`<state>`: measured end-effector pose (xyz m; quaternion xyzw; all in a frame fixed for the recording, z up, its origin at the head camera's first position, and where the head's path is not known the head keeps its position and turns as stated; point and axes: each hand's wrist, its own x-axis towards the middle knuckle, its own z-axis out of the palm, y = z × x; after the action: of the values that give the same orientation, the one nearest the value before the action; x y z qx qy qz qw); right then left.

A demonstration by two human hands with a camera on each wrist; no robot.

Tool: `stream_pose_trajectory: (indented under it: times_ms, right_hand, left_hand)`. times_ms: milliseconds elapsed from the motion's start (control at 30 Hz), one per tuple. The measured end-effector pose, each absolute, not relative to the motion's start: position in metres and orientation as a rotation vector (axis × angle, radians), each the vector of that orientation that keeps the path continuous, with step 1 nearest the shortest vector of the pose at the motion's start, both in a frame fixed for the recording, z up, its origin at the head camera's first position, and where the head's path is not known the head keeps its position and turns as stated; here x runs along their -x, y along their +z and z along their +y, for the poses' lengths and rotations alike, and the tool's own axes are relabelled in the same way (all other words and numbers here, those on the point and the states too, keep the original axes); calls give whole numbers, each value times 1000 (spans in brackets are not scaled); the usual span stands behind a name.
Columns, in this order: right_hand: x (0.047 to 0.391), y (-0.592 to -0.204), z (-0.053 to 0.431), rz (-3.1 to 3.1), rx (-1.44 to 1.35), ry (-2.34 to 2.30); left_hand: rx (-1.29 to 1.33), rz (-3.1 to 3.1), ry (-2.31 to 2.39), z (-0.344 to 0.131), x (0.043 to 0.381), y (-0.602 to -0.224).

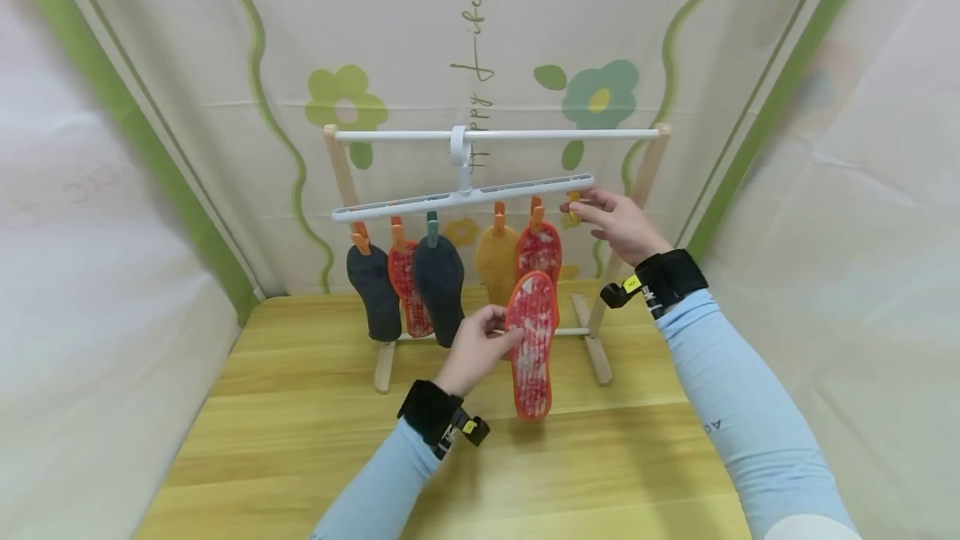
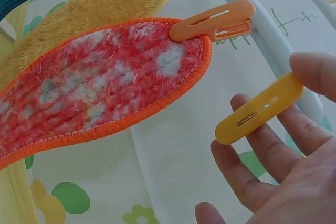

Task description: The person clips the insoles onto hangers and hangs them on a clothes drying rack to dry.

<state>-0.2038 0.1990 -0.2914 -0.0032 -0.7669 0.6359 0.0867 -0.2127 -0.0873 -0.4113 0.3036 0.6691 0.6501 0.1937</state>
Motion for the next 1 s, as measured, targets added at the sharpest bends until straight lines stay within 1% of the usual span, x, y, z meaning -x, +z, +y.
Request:
stream_pose_trajectory:
  times_ms: [200, 500, 800, 1000]
  right_hand:
    - [201, -292, 199, -2299, -32, 1873]
    - [193, -292, 200, -2290, -67, 1896]
    - [189, -296, 196, -2244, -156, 1901]
    - [187, -299, 191, -2182, -119, 1890]
  left_hand:
    - [-837, 1865, 1833, -59, 223, -406]
    - [-785, 1929, 1838, -29, 226, -404]
    - [-811, 1931, 1841, -10, 226, -404]
    - [-778, 1923, 1843, 1, 224, -401]
